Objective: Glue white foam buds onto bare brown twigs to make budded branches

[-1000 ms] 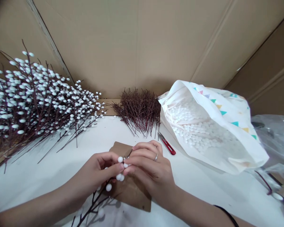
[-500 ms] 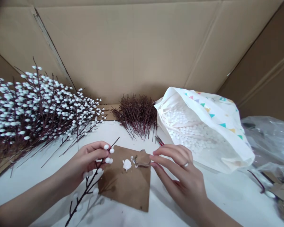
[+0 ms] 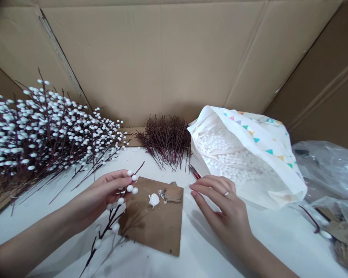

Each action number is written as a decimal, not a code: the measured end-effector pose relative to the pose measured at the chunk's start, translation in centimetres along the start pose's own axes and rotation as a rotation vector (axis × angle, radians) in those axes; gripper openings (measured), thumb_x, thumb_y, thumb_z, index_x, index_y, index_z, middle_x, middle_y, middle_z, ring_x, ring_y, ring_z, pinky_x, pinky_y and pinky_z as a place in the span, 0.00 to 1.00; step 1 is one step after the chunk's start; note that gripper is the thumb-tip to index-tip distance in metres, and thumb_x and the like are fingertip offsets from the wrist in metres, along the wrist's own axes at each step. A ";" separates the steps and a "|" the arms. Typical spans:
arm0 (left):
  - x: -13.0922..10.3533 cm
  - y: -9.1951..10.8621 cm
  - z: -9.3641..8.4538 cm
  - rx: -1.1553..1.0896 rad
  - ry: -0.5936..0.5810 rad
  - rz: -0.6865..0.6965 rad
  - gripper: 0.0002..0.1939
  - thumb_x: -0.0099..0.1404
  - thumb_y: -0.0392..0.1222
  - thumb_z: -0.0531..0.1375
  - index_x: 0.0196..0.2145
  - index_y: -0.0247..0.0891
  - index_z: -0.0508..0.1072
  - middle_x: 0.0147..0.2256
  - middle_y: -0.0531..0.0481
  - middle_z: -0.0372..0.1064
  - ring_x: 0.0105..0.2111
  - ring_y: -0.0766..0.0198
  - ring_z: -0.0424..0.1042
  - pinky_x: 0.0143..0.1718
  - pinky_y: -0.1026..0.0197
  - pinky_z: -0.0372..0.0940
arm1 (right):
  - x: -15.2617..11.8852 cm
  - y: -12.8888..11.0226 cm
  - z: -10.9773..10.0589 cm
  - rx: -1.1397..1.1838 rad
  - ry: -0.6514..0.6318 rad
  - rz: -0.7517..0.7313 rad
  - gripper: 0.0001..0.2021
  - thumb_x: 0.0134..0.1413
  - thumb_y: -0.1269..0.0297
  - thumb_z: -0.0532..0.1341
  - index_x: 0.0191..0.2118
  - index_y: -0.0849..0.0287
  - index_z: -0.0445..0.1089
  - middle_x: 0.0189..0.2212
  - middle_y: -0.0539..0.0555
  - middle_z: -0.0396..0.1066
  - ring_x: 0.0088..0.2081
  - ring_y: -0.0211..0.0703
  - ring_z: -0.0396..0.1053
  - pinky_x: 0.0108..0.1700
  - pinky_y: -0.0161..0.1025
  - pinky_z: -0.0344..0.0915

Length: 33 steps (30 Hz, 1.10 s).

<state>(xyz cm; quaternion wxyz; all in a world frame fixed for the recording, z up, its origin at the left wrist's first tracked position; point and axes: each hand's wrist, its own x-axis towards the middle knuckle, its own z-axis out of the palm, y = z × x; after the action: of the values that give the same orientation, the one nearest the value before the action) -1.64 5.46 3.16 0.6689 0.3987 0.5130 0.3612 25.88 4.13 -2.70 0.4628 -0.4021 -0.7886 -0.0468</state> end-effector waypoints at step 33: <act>-1.4 -1.5 1.4 0.414 -0.051 0.469 0.06 0.66 0.41 0.58 0.32 0.44 0.74 0.32 0.56 0.69 0.34 0.65 0.66 0.36 0.64 0.58 | 5.3 -8.5 2.7 -0.043 0.088 -0.191 0.03 0.50 0.75 0.63 0.30 0.61 0.70 0.24 0.50 0.74 0.31 0.45 0.69 0.43 0.50 0.58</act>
<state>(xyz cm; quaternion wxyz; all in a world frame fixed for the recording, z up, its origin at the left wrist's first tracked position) -0.46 3.37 2.54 0.4845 0.6427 0.4529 0.3836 16.94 2.75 2.33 0.4817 -0.3325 -0.8011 -0.1253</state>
